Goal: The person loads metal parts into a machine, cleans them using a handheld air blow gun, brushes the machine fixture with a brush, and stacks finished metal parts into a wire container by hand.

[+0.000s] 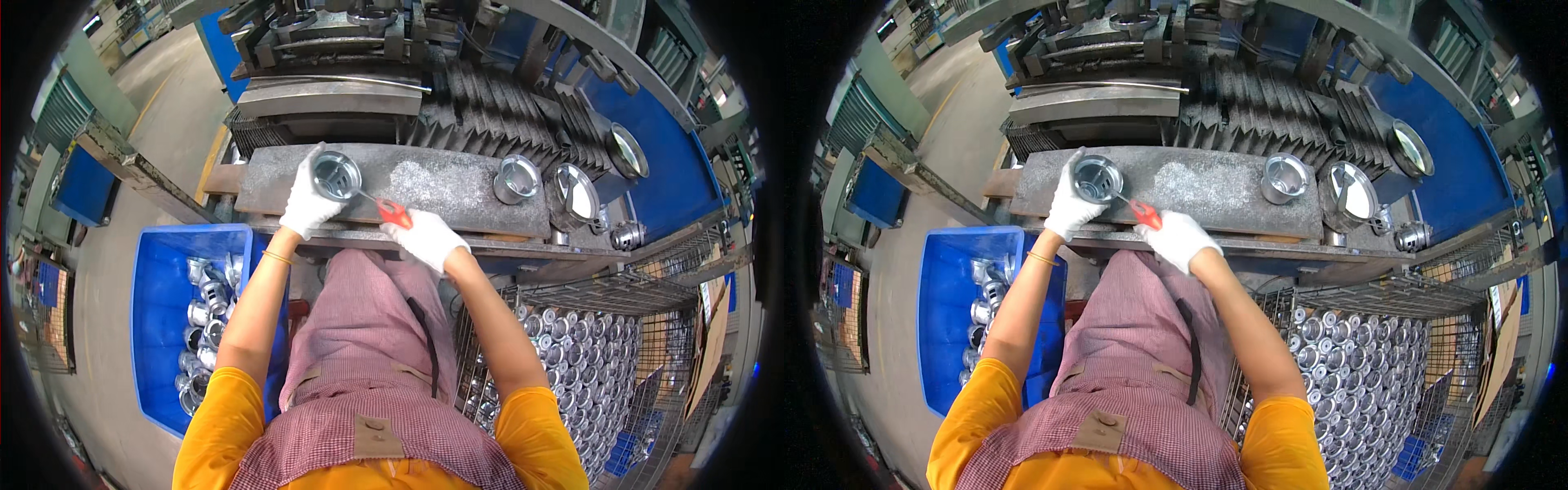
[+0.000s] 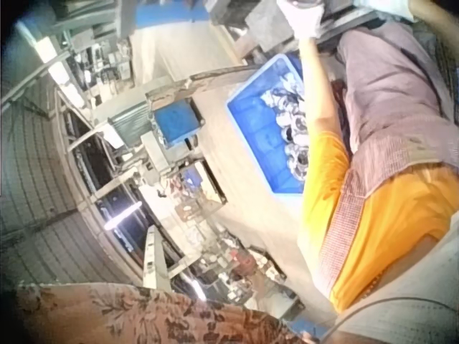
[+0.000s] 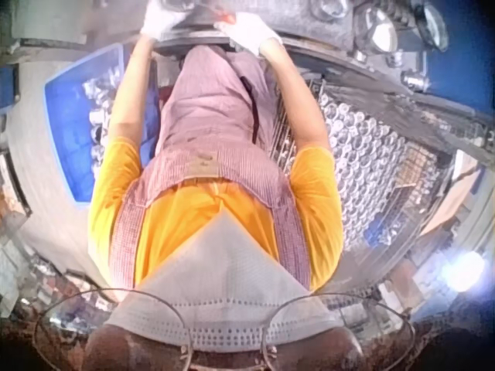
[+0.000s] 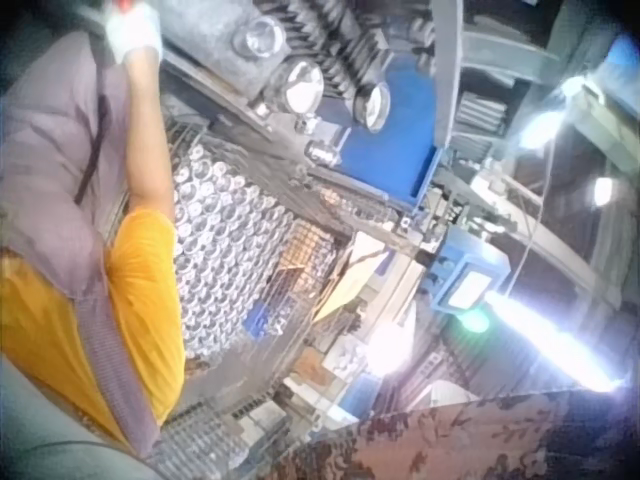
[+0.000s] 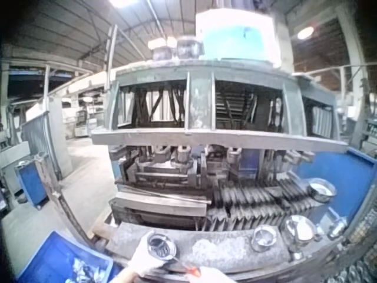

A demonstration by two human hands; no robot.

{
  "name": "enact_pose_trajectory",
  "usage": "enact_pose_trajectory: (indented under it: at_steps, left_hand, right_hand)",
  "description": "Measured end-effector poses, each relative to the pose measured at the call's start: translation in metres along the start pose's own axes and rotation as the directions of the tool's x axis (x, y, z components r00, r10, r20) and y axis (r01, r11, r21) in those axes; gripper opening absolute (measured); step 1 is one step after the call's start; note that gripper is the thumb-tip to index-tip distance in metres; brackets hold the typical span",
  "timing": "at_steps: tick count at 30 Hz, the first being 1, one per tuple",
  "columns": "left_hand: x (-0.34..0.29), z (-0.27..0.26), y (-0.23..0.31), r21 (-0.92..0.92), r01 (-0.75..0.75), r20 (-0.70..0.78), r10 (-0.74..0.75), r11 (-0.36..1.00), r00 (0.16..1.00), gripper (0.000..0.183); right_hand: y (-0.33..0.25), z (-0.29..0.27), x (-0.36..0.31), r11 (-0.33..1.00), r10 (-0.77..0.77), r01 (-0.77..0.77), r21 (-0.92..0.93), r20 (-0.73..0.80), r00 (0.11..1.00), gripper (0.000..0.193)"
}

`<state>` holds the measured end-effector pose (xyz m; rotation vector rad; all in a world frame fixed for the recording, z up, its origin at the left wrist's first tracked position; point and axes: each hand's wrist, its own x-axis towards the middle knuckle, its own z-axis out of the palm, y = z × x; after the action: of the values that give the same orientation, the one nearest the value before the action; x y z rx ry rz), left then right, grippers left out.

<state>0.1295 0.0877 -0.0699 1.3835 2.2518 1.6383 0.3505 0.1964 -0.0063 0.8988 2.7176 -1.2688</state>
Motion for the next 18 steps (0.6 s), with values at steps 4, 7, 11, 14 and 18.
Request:
enact_pose_trajectory:
  at_steps: [4, 7, 11, 14, 18]
  left_hand:
    - [-0.002, -0.032, -0.035, -0.093, 0.057, -0.074, -0.064, 0.994, 0.995, 0.097]
    - [0.008, -0.071, -0.026, 0.377, -0.050, 0.083, 0.020, 0.925, 0.996, 0.090]
    - [0.036, -0.032, 0.052, 0.558, -0.363, 0.012, 0.430, 0.746, 0.903, 0.064]
    - [0.042, 0.088, 0.130, 0.145, -0.533, 0.349, 0.461, 0.834, 0.816, 0.052]
    - [0.037, 0.211, 0.158, 0.285, -0.361, 0.663, 0.089, 0.888, 0.743, 0.053]
  right_hand:
    - [-0.001, -0.038, -0.046, 0.821, 0.080, -0.064, 0.568, -0.004, 0.997, 0.034]
    - [0.041, -0.056, -0.078, 0.718, 0.035, 0.154, 0.679, -0.256, 0.966, 0.032]
    - [0.070, -0.085, -0.131, 0.574, 0.365, 0.093, 0.813, -0.356, 0.860, 0.031]
    - [0.087, -0.083, -0.143, 0.598, 0.369, 0.202, 0.776, -0.490, 0.790, 0.032]
    - [0.071, -0.078, -0.156, 0.552, 0.362, 0.211, 0.807, -0.460, 0.811, 0.037]
